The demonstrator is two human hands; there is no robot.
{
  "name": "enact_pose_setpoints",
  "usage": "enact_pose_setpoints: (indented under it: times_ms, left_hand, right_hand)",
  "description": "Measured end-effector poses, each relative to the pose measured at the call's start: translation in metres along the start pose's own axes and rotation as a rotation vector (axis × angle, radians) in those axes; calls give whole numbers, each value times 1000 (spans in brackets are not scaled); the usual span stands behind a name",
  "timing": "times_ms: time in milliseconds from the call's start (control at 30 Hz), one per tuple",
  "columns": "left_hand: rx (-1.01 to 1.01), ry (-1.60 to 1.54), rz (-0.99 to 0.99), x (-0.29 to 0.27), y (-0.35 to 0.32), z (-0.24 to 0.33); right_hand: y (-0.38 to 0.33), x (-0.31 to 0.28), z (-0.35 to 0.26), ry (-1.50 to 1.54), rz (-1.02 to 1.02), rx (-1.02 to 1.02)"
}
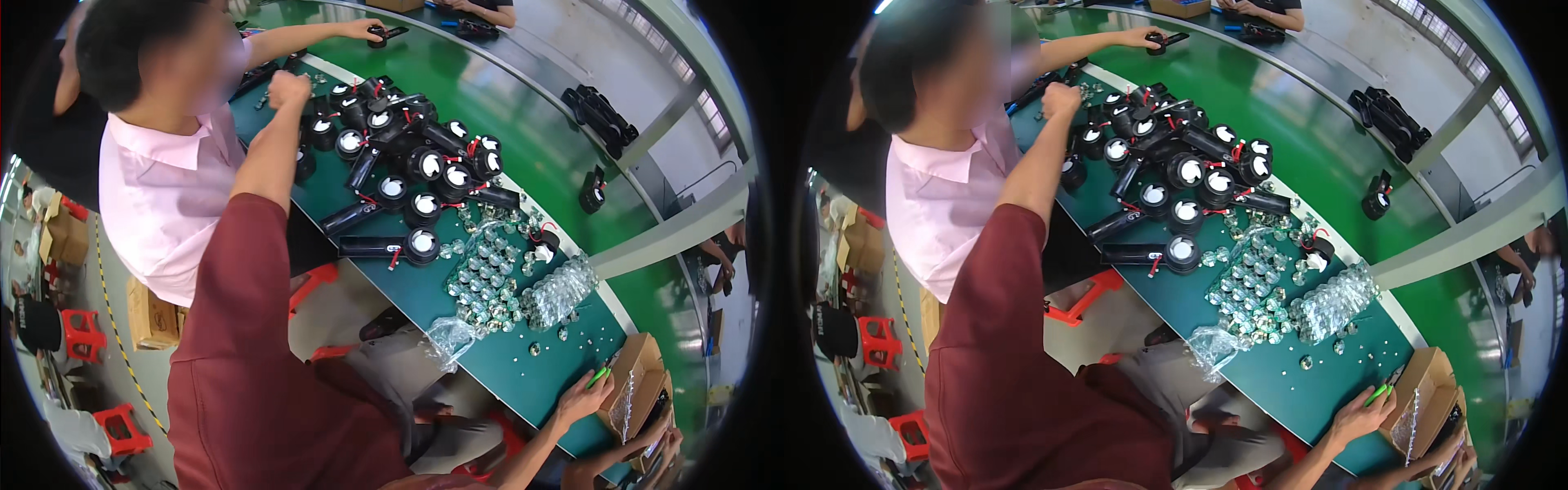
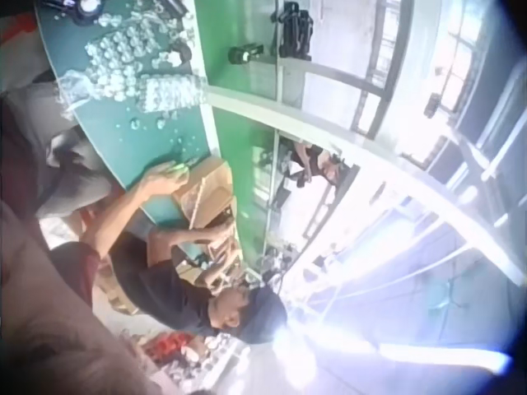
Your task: Assembling electronic components by trimming wires with pliers and fitting PCBs into device housings.
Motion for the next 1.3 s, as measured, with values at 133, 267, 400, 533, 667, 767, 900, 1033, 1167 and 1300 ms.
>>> enact_pose_setpoints:
  times_ms: [133,267,400,533,667,767,900,1033,1167,1300]
  left_hand:
    - [130,25,-77,38,42,-41]
    - [98,88,-75,50,82,-73]
    - [138,-177,61,27,23,-19]
    - [412,-202,205,-8,-4,16]
    - [615,-864,22,-62,-114,46]
    - [726,-1115,-307,-137,-236,54]
    - [902,-1032,-835,-218,-402,26]
    - [1280,-870,-1020,-232,-510,5]
    - [1470,-663,-820,-230,-550,-9]
    - [1534,-492,-755,-226,-558,-22]
  right_hand:
    - [2,-3,-7,-9,-15,39]
    - [4,9,-12,27,-37,25]
    - [-1,-6,-4,-4,-5,37]
    - [4,-1,-8,71,6,10]
    - [7,-8,-11,44,0,14]
    - [3,1,-8,24,-46,62]
    - [5,-5,-11,59,-50,79]
    - [7,-7,-11,98,-43,63]
    - [8,-6,-7,131,-34,77]
    - [6,-10,-8,183,-44,66]
Point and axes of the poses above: each hand's wrist, its own y-axis towards the middle knuckle, its own x-axis out of the palm, z = x × y, the point moved 3 cm from there along y, towards the middle knuckle, and after that the axes turned 15 degrees about z, right-handed, at the moved point
